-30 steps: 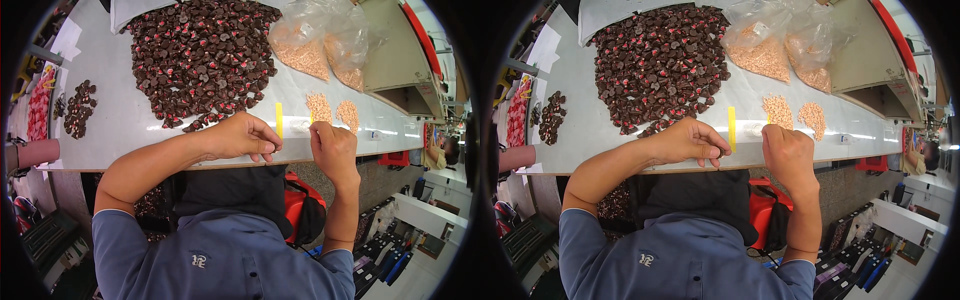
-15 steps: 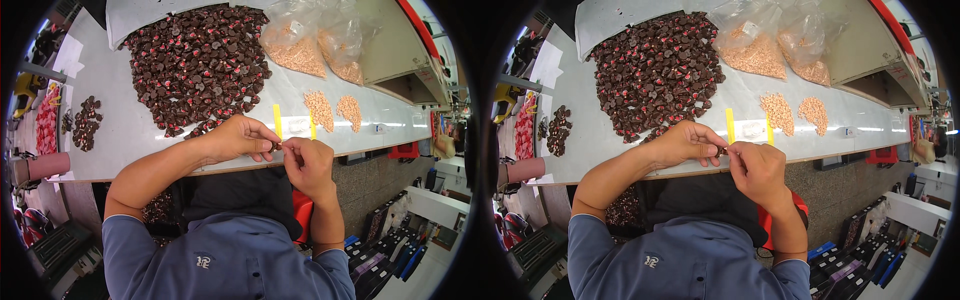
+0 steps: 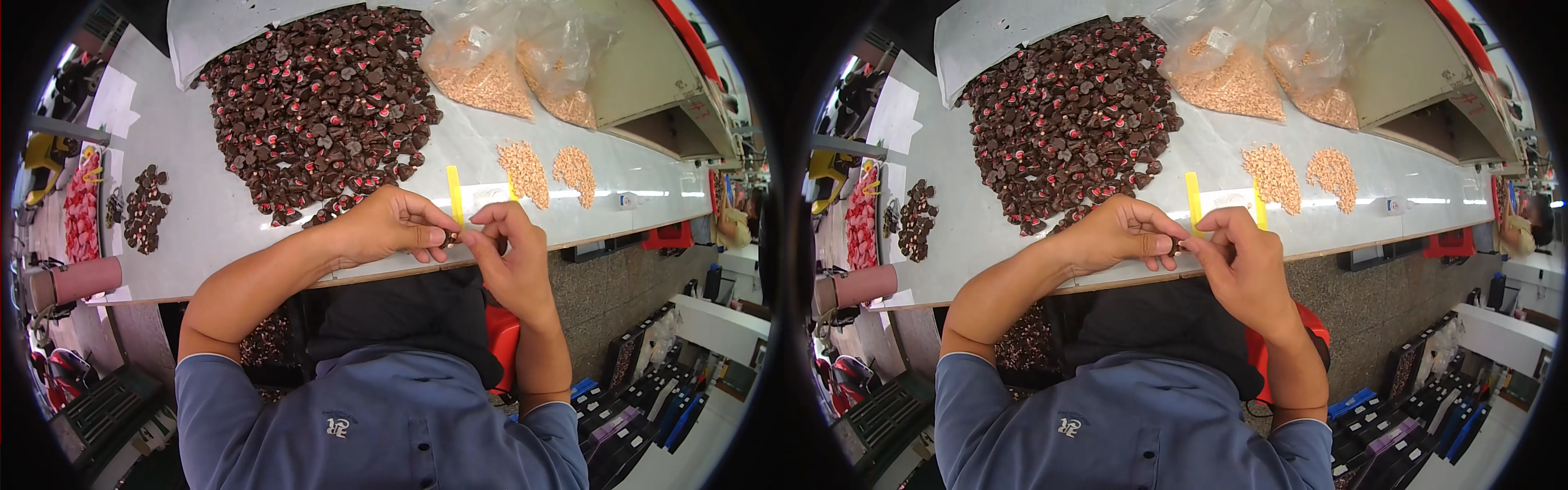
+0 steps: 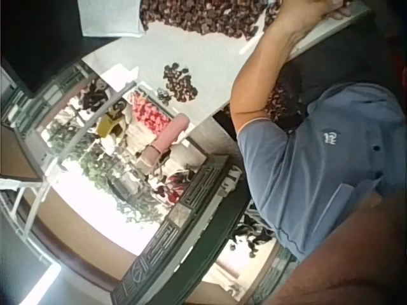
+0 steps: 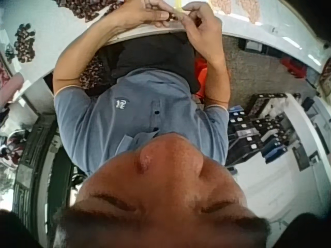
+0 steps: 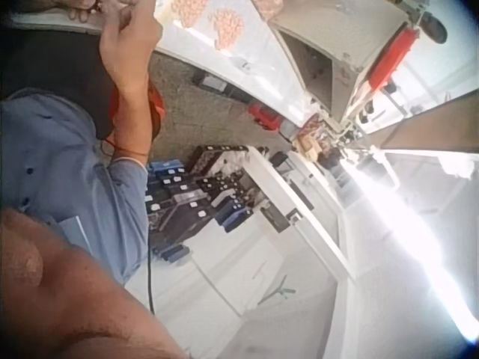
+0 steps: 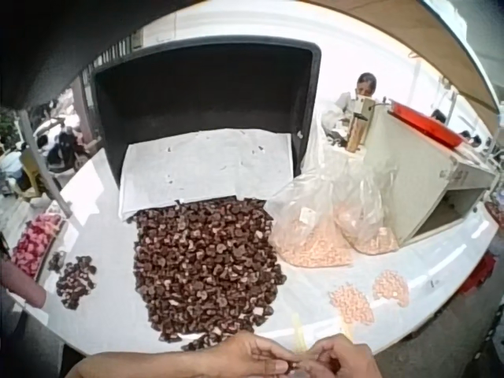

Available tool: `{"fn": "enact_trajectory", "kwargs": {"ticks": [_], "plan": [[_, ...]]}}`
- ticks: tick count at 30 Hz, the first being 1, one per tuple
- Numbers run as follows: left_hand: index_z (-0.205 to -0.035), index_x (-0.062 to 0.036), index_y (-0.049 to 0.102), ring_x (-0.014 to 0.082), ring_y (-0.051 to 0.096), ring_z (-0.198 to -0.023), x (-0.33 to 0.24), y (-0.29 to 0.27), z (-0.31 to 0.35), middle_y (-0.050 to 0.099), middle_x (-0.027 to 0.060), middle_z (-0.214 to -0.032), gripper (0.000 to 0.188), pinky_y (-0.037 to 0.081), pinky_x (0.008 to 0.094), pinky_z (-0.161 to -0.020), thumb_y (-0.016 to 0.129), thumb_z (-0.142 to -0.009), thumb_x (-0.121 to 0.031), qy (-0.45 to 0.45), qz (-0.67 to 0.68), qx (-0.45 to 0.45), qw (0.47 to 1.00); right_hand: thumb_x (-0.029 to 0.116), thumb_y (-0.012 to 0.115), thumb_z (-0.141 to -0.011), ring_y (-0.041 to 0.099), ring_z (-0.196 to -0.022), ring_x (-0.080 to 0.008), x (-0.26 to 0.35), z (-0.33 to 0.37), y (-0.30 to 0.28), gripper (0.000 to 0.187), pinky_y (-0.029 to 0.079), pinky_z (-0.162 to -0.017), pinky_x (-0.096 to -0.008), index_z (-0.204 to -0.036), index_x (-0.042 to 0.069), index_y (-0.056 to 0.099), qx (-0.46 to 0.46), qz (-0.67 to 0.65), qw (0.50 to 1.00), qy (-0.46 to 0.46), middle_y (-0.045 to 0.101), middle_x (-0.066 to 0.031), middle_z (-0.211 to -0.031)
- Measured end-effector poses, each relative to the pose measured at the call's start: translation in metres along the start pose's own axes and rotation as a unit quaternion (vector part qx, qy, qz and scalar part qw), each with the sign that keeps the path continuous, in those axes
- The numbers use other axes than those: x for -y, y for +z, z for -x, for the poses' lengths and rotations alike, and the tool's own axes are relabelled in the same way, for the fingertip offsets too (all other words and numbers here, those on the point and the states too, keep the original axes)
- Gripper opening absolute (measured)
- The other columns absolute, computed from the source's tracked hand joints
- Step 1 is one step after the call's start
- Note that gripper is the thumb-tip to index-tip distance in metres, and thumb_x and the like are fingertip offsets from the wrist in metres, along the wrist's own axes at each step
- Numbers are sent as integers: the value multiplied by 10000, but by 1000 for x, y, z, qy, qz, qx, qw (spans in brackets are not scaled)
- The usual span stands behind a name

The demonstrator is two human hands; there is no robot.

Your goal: Sorting and inspecting small plastic components on a workbench in a factory setting.

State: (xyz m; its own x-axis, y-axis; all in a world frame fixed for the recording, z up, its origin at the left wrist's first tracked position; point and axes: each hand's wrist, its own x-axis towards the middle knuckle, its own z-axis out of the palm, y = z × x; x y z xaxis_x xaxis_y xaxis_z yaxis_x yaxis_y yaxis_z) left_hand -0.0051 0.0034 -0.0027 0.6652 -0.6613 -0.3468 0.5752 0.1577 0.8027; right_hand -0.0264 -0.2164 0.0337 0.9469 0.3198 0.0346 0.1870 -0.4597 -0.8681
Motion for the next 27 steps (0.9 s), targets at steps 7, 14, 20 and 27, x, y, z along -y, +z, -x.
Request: {"fn": "enact_trajectory", "kwargs": {"ticks": [7,14,20,27], "plan": [[-1087,38,684,177,704,-819,2,2,-4,714,141,-1035,216,571,283,-751,680,-905,-77,1,-37,-1,999,-6,675,-870,411,-549,-44,5,-4,-1,213,328,-504,-220,-955,23,482,32,1,999,-2,505,0,-605],[-1161,9,639,171,696,-819,2,0,-10,699,160,-1086,275,564,276,-711,671,-922,-124,10,-19,10,1000,26,612,-918,493,-709,-28,-33,-1,-14,157,396,-642,-181,-1053,30,533,-287,-199,936,-42,550,33,-802],[-1258,1,558,165,675,-828,-7,4,8,664,144,-1134,373,552,279,-716,660,-931,-146,78,-85,19,993,35,625,-919,534,-807,-103,-93,-7,-17,236,453,-749,-251,-1134,-3,536,-421,3,900,-116,570,-34,-914],[-1228,-34,583,124,657,-895,-44,12,52,680,87,-1012,388,517,264,-791,686,-857,-81,271,-417,-250,831,50,609,-938,517,-895,-150,-128,8,-31,279,437,-843,-295,-1189,-31,519,-398,62,906,-126,555,-71,-983]]}}
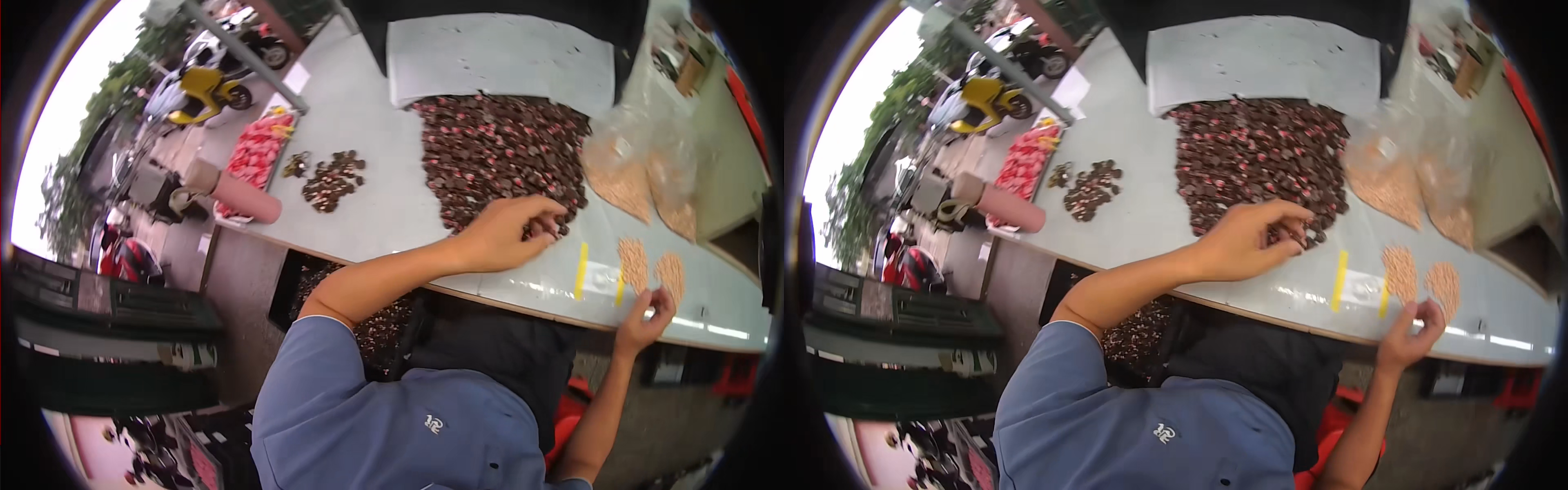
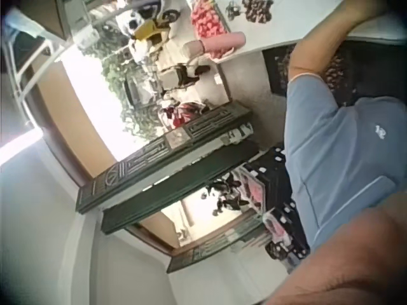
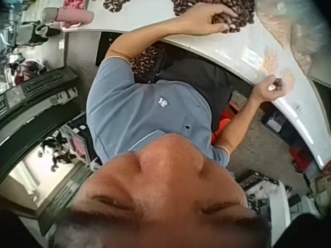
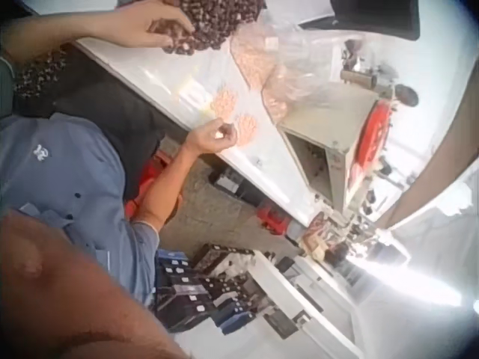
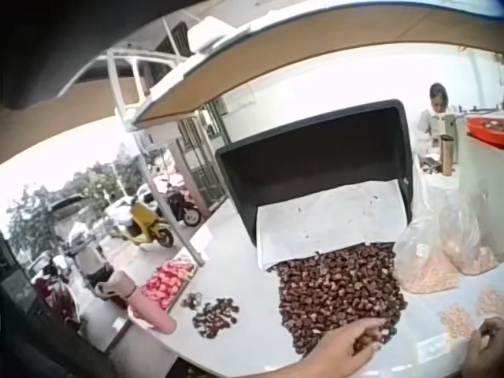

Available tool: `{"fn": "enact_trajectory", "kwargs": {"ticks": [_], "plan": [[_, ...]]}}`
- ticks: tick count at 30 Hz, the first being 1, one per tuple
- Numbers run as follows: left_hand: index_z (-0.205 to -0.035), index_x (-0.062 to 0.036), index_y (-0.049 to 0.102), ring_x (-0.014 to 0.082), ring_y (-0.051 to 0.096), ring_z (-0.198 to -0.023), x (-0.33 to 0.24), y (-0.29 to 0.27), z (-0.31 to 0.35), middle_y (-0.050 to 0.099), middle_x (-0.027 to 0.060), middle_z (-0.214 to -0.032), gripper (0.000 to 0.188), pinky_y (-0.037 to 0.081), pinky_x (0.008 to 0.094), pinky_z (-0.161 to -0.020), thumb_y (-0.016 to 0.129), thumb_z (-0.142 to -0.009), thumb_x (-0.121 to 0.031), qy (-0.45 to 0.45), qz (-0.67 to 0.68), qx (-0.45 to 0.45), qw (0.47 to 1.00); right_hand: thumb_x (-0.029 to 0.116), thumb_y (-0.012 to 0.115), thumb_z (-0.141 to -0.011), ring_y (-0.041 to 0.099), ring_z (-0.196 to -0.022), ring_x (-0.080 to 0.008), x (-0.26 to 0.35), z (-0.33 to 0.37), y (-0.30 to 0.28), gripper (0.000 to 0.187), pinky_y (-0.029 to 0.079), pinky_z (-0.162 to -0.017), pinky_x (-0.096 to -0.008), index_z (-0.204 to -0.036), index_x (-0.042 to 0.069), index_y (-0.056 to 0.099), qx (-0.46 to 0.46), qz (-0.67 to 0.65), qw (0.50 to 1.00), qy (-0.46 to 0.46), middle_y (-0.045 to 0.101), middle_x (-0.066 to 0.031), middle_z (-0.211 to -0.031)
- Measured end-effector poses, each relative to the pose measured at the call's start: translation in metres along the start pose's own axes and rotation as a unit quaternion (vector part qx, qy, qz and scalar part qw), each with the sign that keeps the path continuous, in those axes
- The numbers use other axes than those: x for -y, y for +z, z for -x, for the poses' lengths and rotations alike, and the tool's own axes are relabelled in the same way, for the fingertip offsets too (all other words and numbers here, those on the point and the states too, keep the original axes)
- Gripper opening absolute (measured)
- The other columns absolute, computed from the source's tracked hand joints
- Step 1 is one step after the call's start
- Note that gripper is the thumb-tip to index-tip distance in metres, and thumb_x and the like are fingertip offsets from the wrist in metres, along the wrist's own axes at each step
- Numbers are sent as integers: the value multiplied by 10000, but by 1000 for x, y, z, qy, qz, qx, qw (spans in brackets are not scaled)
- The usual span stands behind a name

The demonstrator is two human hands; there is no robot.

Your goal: Sorting and inspecting small plastic components on a workbench in a factory setting.

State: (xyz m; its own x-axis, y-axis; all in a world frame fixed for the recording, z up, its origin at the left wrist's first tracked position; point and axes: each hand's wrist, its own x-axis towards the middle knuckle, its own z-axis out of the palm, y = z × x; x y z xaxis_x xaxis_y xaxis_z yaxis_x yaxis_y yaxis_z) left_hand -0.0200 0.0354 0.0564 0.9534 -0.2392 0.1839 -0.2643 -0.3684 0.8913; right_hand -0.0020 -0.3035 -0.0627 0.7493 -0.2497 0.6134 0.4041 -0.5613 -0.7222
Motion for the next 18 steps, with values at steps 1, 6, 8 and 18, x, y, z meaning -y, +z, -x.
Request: {"fn": "enact_trajectory", "kwargs": {"ticks": [1,6,8,18], "plan": [[-1206,-60,608,163,676,-891,13,-13,9,689,81,-973,376,524,287,-771,689,-840,-83,31,-79,-77,993,50,609,-938,517,-895,-150,1,1,3,279,437,-843,-295,-1189,-31,519,6,-19,1000,-6,555,-71,-983],[-1184,-62,609,287,613,-929,79,-97,82,686,90,-944,400,499,393,-801,699,-795,-99,-22,-439,-259,860,69,603,-944,502,-887,-148,6,-2,9,259,433,-834,-292,-1167,-40,529,29,-33,999,-6,555,-73,-991],[-1180,-55,604,295,600,-954,94,-123,108,684,93,-928,403,491,397,-814,694,-788,-86,-44,-478,-259,838,68,603,-943,502,-888,-150,9,-4,10,252,433,-834,-292,-1160,-39,534,31,-36,999,-4,555,-74,-997],[-1153,-71,631,339,451,-1270,108,-159,102,575,108,-1263,361,330,555,-1043,662,-799,-135,-49,-613,-267,742,86,604,-944,502,-891,-153,4,-2,8,244,431,-844,-291,-1148,-36,547,37,-26,999,6,561,-74,-1011]]}}
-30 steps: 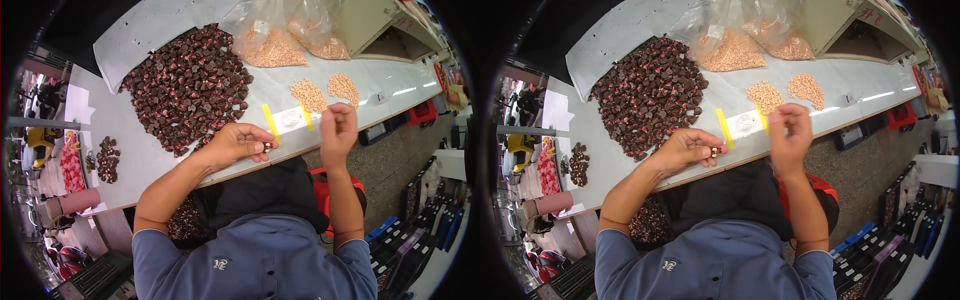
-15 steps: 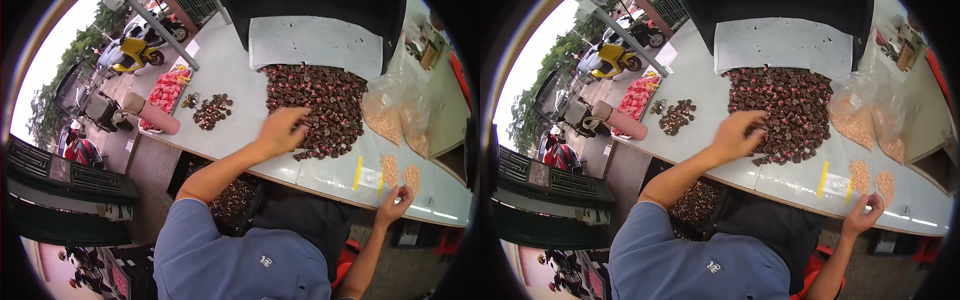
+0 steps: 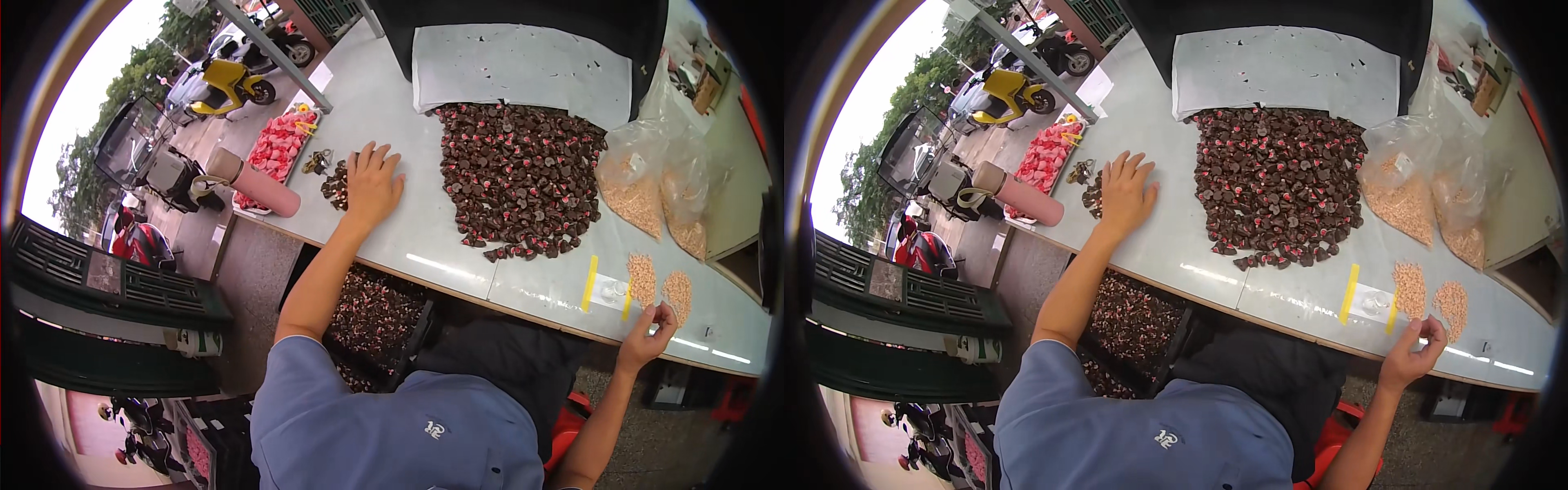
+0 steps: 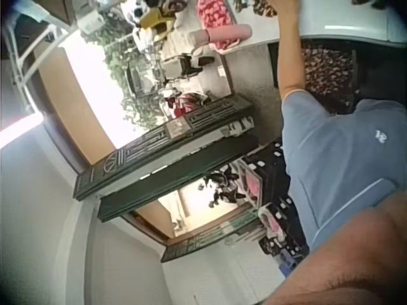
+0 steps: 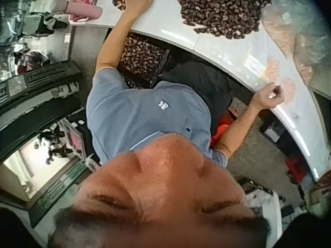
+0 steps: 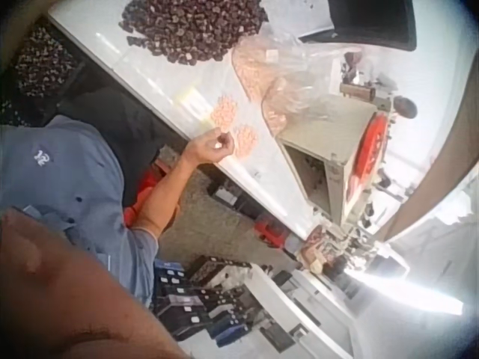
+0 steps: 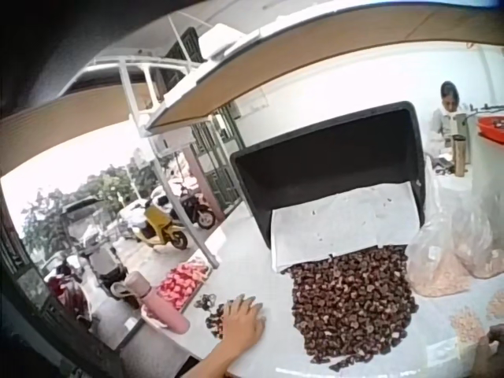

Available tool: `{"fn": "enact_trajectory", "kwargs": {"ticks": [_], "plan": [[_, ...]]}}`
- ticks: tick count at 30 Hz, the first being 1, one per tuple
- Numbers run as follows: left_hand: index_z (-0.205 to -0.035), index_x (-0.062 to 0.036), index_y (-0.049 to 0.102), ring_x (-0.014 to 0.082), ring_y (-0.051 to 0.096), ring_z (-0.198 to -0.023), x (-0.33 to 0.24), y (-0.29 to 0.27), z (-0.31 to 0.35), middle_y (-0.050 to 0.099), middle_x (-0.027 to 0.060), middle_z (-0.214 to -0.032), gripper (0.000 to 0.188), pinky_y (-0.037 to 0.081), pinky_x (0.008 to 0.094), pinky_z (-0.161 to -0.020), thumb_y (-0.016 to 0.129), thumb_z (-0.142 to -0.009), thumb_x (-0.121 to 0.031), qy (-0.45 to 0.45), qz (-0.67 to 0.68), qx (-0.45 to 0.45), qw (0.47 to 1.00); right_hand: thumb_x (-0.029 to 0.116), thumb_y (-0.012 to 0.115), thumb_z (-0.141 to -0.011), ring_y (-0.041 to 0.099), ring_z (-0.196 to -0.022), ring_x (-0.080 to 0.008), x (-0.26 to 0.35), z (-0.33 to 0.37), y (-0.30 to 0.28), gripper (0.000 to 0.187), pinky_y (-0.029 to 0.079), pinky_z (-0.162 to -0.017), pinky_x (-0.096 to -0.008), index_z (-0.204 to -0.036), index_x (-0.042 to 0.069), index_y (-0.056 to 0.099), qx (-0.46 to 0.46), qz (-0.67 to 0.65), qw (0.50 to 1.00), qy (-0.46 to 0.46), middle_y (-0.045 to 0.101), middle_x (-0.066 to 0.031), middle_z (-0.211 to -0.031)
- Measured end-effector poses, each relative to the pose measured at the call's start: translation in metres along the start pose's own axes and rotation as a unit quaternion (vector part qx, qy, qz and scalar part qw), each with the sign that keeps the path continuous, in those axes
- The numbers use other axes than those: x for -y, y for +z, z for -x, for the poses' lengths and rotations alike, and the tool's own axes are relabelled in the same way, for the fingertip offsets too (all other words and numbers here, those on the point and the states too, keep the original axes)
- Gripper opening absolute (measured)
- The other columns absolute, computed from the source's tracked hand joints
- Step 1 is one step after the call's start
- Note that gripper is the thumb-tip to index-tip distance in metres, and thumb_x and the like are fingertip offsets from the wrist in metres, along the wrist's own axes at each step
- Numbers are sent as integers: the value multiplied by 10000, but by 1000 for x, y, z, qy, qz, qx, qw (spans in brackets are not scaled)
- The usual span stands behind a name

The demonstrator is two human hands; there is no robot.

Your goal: Sorting and inspecting small plastic components on a workbench in a factory setting.

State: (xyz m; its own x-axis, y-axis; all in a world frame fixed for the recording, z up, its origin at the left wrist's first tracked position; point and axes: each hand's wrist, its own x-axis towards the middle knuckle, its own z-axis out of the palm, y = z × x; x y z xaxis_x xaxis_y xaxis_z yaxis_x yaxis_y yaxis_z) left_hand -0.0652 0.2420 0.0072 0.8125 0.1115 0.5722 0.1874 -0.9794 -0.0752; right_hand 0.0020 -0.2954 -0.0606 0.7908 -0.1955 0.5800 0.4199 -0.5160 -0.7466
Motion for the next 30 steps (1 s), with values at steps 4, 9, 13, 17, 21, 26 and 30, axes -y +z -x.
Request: {"fn": "enact_trajectory", "kwargs": {"ticks": [4,9,13,17,21,26,30], "plan": [[-1030,-100,685,351,413,-1326,20,17,-3,589,86,-1266,210,251,652,-1080,640,-828,-134,11,-90,48,995,88,604,-944,502,-895,-154,3,0,0,243,429,-848,-292,-1145,-37,549,-1,-7,1000,10,562,-74,-1008],[-970,-70,672,344,497,-1233,8,11,-8,621,111,-1179,145,353,594,-1034,647,-832,-107,-4,-92,-23,995,88,604,-943,506,-903,-155,2,1,-1,238,429,-848,-291,-1139,-37,553,6,1,1000,11,566,-73,-1004],[-973,-45,635,294,602,-1007,-36,5,-5,629,118,-1041,168,481,400,-884,676,-815,-87,-33,261,74,962,86,602,-943,509,-906,-155,3,1,-2,228,430,-850,-293,-1132,-34,556,3,6,1000,13,568,-71,-1008],[-1019,-44,613,276,623,-886,-51,10,-7,613,116,-996,246,510,359,-795,710,-808,-122,-9,315,118,942,84,600,-945,512,-908,-155,3,-1,1,218,430,-851,-295,-1123,-34,557,3,8,1000,16,570,-71,-1009],[-1028,-45,609,270,622,-884,-55,7,-10,603,106,-992,322,512,364,-783,763,-791,-199,2,280,138,950,87,601,-947,512,-909,-158,5,1,4,215,430,-854,-296,-1119,-34,559,0,-4,1000,15,571,-72,-1008],[-990,-55,633,261,624,-863,-57,5,-15,609,99,-972,294,506,370,-753,763,-803,-241,14,209,162,964,92,603,-949,516,-918,-163,6,1,3,208,431,-863,-295,-1110,-34,566,2,9,1000,15,580,-78,-1019],[-976,-60,661,245,628,-782,-54,4,-9,621,99,-914,209,497,377,-687,728,-837,-201,7,192,179,965,91,601,-951,523,-926,-166,7,1,2,204,433,-869,-299,-1108,-36,567,1,8,1000,16,589,-83,-1030]]}}
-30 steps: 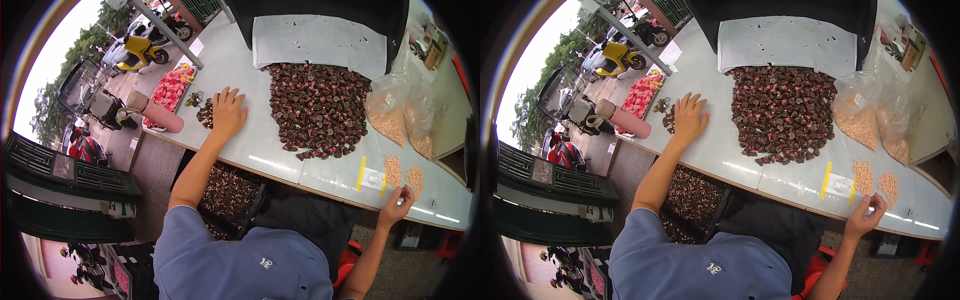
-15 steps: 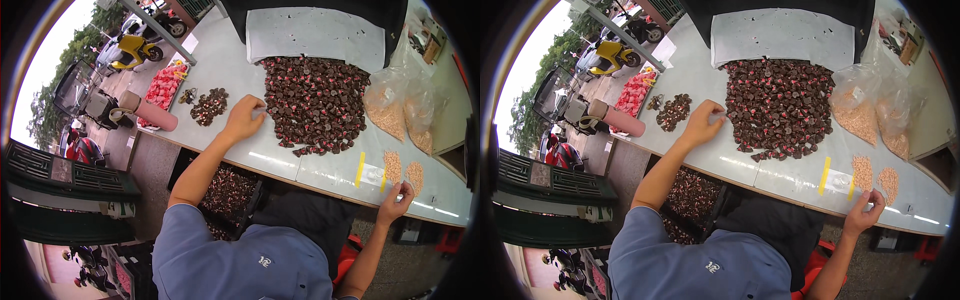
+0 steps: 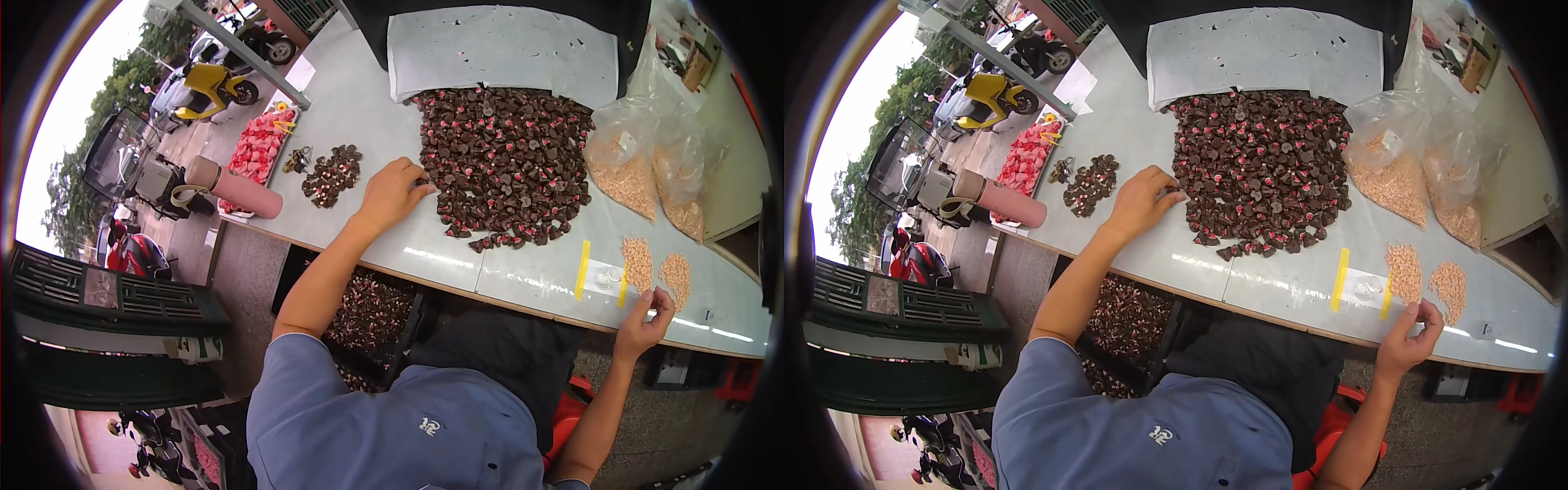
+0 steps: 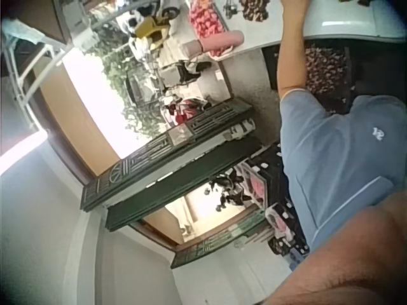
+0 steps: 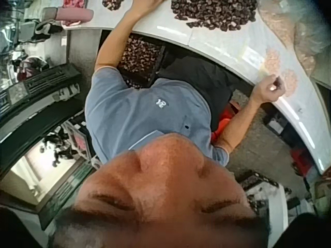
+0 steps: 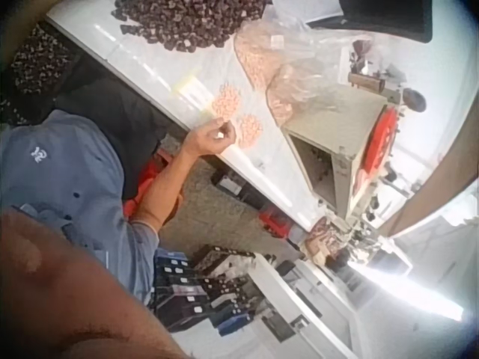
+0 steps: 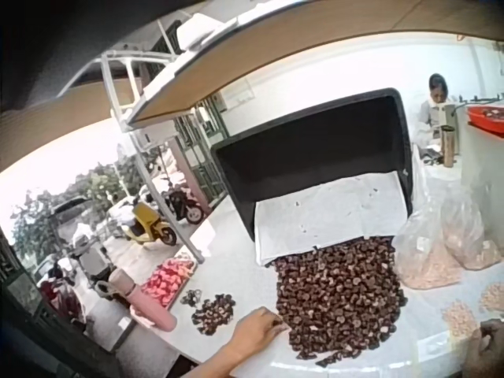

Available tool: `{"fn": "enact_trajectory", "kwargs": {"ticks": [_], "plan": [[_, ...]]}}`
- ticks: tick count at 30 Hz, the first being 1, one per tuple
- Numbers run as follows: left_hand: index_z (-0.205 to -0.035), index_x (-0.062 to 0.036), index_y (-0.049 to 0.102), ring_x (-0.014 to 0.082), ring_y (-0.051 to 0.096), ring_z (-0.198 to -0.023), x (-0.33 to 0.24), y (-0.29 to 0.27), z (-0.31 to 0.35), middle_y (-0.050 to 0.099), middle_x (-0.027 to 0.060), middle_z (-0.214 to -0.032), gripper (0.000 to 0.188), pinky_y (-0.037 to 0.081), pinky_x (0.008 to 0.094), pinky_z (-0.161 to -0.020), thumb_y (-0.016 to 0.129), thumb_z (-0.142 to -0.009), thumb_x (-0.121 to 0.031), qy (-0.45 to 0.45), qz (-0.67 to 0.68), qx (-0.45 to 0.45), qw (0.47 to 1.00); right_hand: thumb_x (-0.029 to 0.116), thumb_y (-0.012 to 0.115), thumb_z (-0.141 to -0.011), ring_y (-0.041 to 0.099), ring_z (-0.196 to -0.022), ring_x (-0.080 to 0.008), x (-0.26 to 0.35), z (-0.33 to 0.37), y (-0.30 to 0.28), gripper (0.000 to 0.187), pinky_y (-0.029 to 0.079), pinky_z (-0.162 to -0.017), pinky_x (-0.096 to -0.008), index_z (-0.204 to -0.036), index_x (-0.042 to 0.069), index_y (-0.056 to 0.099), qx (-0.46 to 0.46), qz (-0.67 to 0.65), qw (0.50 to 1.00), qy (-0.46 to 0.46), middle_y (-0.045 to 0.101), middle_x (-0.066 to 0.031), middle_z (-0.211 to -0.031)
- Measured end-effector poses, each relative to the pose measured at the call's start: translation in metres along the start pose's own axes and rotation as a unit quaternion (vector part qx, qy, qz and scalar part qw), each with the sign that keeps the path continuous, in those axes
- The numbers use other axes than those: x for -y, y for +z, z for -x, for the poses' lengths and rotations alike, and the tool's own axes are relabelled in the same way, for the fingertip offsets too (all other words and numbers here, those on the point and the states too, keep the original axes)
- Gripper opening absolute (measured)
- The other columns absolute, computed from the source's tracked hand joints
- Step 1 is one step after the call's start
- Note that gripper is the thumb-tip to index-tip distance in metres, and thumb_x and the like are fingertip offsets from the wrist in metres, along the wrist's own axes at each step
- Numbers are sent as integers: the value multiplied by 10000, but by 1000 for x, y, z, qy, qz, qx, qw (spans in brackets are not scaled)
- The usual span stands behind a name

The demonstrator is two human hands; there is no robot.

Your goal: Sorting and inspecting small plastic components on a workbench in a factory setting.

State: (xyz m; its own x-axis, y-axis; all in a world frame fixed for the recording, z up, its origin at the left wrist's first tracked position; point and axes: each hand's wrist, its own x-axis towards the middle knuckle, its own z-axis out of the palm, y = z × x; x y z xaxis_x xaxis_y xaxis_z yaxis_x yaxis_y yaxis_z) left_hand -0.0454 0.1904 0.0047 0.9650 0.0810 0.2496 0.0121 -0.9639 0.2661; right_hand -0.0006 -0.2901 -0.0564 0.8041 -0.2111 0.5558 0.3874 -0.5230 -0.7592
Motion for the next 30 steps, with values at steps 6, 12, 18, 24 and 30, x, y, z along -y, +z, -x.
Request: {"fn": "enact_trajectory", "kwargs": {"ticks": [6,12,18,24,30], "plan": [[-1046,-28,632,166,655,-745,-9,-23,12,678,88,-1008,225,500,307,-613,669,-923,-213,-248,467,71,846,81,606,-947,530,-929,-166,-4,-1,-6,204,435,-877,-302,-1108,-37,568,3,18,1000,-3,592,-85,-1029],[-1133,-25,602,162,683,-884,-71,-20,8,667,128,-1094,218,556,241,-743,587,-984,-183,-181,738,231,608,47,613,-926,532,-882,-153,6,-2,-1,177,451,-828,-282,-1081,-32,579,-15,9,1000,-9,591,-73,-972],[-1143,6,605,184,684,-964,-148,14,-9,675,138,-1095,270,550,235,-753,662,-935,-158,-155,618,345,689,40,609,-919,535,-822,-130,23,-8,8,131,455,-773,-267,-1035,-18,590,-17,0,1000,-24,588,-51,-923],[-1143,37,598,193,683,-980,-191,45,-29,678,159,-1111,259,555,278,-786,652,-935,-107,-116,578,483,647,44,604,-925,519,-735,-66,22,-9,2,86,435,-655,-231,-998,1,597,-36,-68,996,53,588,-3,-839],[-1069,52,651,184,695,-940,-183,63,-29,696,137,-1058,190,554,275,-790,660,-923,-68,-21,586,512,627,48,638,-887,443,-490,-73,35,-17,-13,44,357,-469,-281,-919,26,617,151,90,983,53,492,12,-559]]}}
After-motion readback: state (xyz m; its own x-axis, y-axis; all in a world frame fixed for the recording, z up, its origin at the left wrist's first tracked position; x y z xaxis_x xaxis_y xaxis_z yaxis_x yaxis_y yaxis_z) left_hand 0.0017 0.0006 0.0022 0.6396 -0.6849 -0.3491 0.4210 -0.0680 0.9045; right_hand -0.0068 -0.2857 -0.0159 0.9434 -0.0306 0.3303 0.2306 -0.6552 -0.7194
